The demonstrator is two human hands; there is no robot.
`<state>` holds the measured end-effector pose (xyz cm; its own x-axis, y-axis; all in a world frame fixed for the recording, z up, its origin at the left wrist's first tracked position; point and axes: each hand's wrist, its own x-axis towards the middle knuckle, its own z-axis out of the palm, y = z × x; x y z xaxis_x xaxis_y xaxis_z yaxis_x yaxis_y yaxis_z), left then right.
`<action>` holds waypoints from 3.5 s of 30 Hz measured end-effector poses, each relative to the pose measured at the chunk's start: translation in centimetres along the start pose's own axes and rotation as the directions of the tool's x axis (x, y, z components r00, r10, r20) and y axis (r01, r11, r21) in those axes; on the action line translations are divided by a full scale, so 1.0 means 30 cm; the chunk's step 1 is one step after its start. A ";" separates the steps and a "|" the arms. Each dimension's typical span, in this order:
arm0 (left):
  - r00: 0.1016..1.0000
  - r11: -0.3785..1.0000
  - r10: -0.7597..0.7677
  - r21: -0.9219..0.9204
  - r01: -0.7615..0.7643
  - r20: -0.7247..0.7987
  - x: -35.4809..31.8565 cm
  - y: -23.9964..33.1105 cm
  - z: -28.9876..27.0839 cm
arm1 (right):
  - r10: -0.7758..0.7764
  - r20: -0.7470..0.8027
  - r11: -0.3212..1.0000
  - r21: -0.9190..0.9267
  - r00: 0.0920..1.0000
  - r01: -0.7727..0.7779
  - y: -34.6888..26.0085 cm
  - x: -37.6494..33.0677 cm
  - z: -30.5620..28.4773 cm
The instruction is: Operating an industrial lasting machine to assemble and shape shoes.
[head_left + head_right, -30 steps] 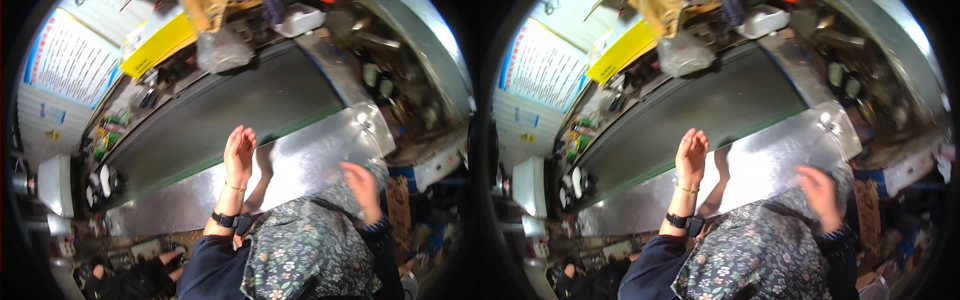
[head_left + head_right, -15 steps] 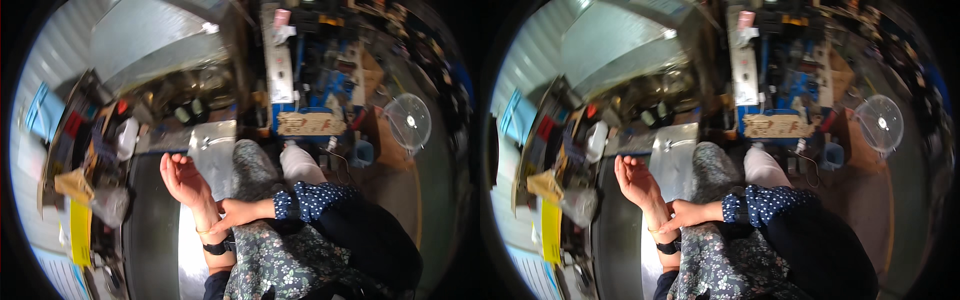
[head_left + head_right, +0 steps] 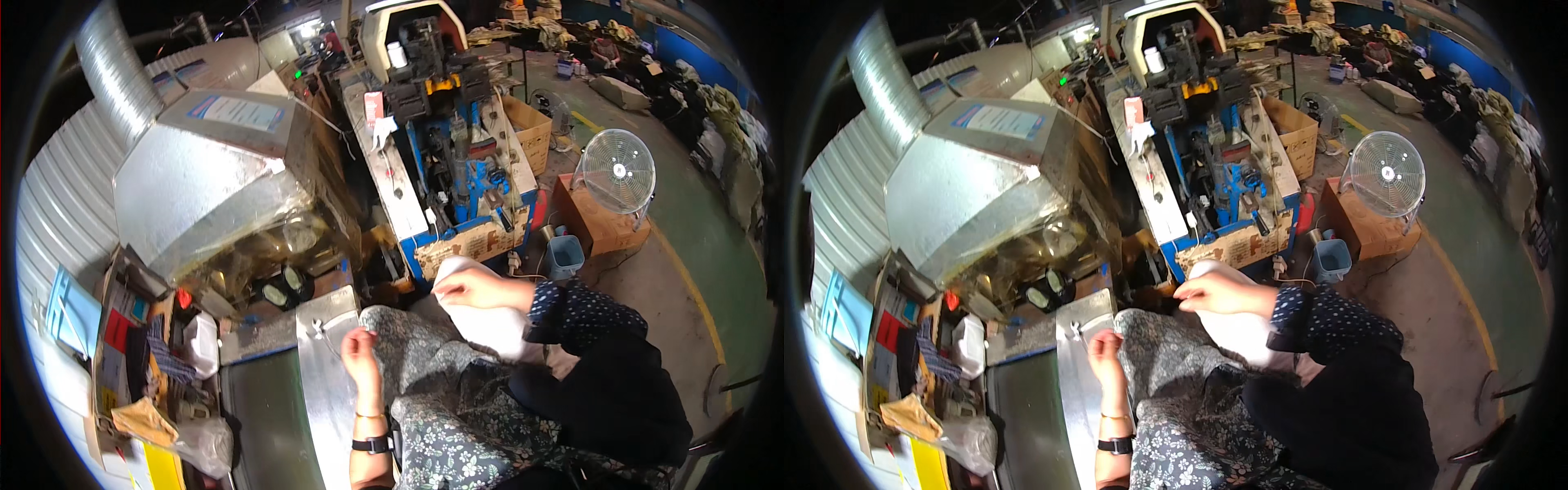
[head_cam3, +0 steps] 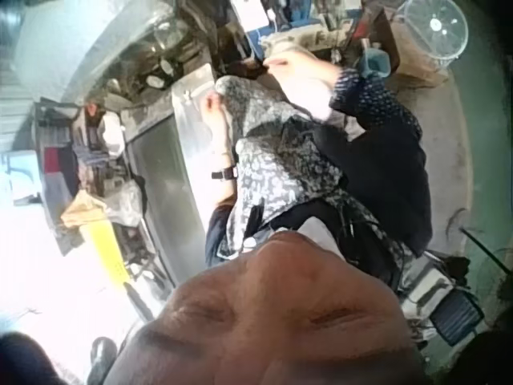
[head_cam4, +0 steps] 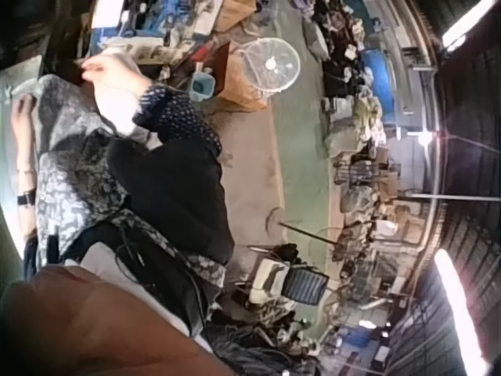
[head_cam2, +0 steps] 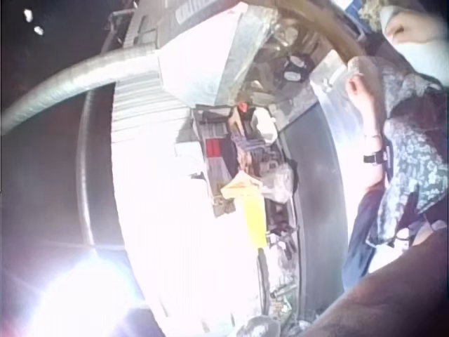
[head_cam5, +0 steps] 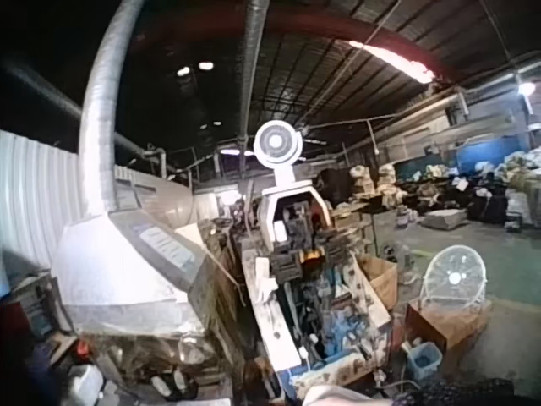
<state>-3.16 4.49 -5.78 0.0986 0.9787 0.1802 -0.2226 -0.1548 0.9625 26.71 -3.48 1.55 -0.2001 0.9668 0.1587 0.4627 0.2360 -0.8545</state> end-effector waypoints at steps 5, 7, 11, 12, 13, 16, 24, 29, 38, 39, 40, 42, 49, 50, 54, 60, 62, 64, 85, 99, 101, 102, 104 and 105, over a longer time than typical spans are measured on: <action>0.856 0.908 -0.181 0.416 -0.043 0.485 -0.078 -0.086 0.141 | 0.008 -0.386 0.996 0.085 0.922 0.027 -0.027 -0.038 -0.214; 0.740 0.833 -0.264 0.533 -0.149 0.619 -0.098 -0.114 0.169 | 0.068 -0.463 0.987 0.162 0.884 0.008 -0.036 -0.051 -0.205; 0.493 0.612 -0.429 0.645 -0.457 0.757 -0.120 -0.334 0.145 | -0.181 -0.530 0.943 -0.334 0.828 -0.007 0.106 -0.003 -0.040; 0.388 0.552 -0.526 0.651 -0.521 0.757 -0.122 -0.368 0.144 | -0.293 -0.559 0.863 -0.505 0.776 -0.037 0.120 0.018 0.001; 0.254 0.483 -0.678 0.679 -0.553 0.689 -0.115 -0.372 0.164 | -0.262 -0.586 0.927 -0.374 0.767 0.031 0.127 0.025 0.000; 0.115 0.583 -0.626 0.560 -0.589 0.772 -0.109 -0.364 0.207 | -0.258 -0.612 0.932 -0.363 0.748 0.025 0.151 -0.019 -0.021; 0.115 0.664 -0.652 0.637 -0.391 0.750 -0.101 -0.382 0.224 | -0.215 -0.617 0.927 -0.373 0.757 -0.042 0.187 -0.072 -0.008; 0.075 0.611 -0.754 0.740 -0.281 0.652 -0.028 -0.713 0.095 | -0.270 -0.590 0.922 -0.386 0.761 0.028 0.158 -0.034 0.027; -0.187 0.714 -0.648 0.502 -0.489 0.739 -0.023 -0.847 0.396 | -0.287 -0.559 0.892 -0.451 0.778 0.005 0.147 -0.096 0.003; -0.201 0.720 -0.633 0.475 -0.506 0.747 -0.018 -0.845 0.430 | -0.338 -0.583 0.874 -0.486 0.739 0.017 0.143 -0.093 0.010; -0.213 0.727 -0.619 0.448 -0.521 0.756 -0.014 -0.844 0.464 | -0.333 -0.592 0.871 -0.490 0.734 0.000 0.137 -0.093 0.011; -0.236 0.737 -0.591 0.397 -0.547 0.772 -0.010 -0.839 0.534 | -0.338 -0.570 0.868 -0.497 0.749 0.013 0.139 -0.095 0.011; -0.269 0.750 -0.502 0.259 -0.609 0.822 0.008 -0.802 0.764 | -0.299 -0.544 0.868 -0.496 0.784 -0.014 0.263 -0.101 0.030; -0.268 0.750 -0.490 0.245 -0.615 0.829 0.007 -0.793 0.792 | -0.295 -0.542 0.868 -0.496 0.787 -0.016 0.266 -0.105 0.022; -0.200 0.728 -0.471 0.251 -0.638 0.859 0.039 -0.721 0.822 | -0.364 -0.550 0.872 -0.486 0.752 0.067 0.221 -0.091 0.006; 0.261 0.582 -0.559 0.597 -0.552 0.787 0.108 -0.529 0.463 | -0.235 -0.472 0.920 -0.390 0.849 0.037 0.268 -0.044 0.092; 0.499 0.473 -0.616 0.793 -0.385 0.610 -0.012 -0.357 0.188 | -0.242 -0.510 0.922 -0.386 0.825 0.032 0.197 -0.038 0.105; 0.617 0.581 -0.395 0.705 -0.406 0.681 0.009 -0.220 0.181 | -0.244 -0.474 0.908 -0.418 0.846 0.028 0.139 -0.028 0.072; -0.059 0.452 0.493 0.198 0.870 -0.868 -1.310 0.166 -1.067 | -0.514 -0.056 0.694 -0.612 0.856 0.378 0.110 0.249 0.156; -0.696 0.839 -0.001 -0.379 0.390 -0.718 -1.417 0.220 -1.554 | -0.393 -0.217 0.699 -0.702 0.893 0.138 0.119 0.079 0.006; -0.606 0.981 0.055 -0.071 0.181 -0.793 -1.505 0.226 -1.536 | -0.379 -0.263 0.751 -0.647 0.887 0.129 0.111 0.117 0.030; -0.518 0.988 0.016 -0.065 0.139 -0.855 -1.507 0.225 -1.499 | -0.361 -0.251 0.807 -0.567 0.898 0.166 0.108 0.137 0.045; -0.141 0.988 -0.138 -0.126 -0.092 -0.980 -1.370 0.288 -1.359 | -0.307 -0.223 0.870 -0.459 0.925 0.178 0.030 0.147 0.091; 0.133 0.956 -0.169 -0.195 -0.220 -0.977 -1.360 0.310 -1.321 | -0.232 -0.182 0.921 -0.357 0.956 0.155 -0.045 0.169 0.144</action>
<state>-47.67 -31.55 -12.21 -0.8966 0.2879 -0.3365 -0.4238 -0.3371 0.8407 21.33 0.69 1.38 -0.1415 0.8871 0.4394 0.7038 0.4023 -0.5855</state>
